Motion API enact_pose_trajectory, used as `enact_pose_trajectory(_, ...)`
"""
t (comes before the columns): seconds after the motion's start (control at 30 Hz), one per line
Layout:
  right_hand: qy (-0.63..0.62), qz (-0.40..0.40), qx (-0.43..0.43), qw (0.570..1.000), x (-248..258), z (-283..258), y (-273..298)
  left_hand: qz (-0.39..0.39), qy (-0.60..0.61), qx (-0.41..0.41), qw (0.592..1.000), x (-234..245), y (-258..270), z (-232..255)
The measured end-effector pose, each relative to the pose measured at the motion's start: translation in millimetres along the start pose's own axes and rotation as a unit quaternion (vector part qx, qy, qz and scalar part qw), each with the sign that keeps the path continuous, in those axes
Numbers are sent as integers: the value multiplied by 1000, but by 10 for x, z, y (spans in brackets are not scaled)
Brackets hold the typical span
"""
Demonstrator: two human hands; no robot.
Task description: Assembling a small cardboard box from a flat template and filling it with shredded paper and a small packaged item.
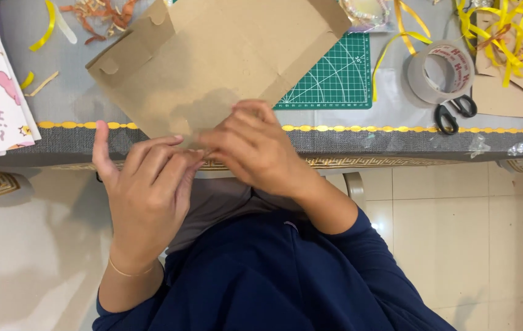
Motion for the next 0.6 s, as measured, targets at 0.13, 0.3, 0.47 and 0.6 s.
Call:
enact_pose_trajectory(0.13,55,-83,-68,993,78,323,149,66,11,16,998,57,81,-116)
enact_pose_trajectory(0.3,90,-59,-119,987,228,423,237,144,40,9,989,109,295,-351)
enact_pose_trajectory(0.47,72,39,-93,992,257,458,324,171,135,-15,976,130,370,-477)
enact_pose_trajectory(0.6,91,117,-61,987,436,463,389,181,156,-11,971,89,239,-514)
Point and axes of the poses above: each hand's wrist, its own y-axis away from the middle knuckle, its own x-axis out of the back of the hand, z = x × y, the point moved 3 cm from there along -y, towards the middle knuckle, and after that the axes turned 7 degrees about -z, right-handed, at the moved point
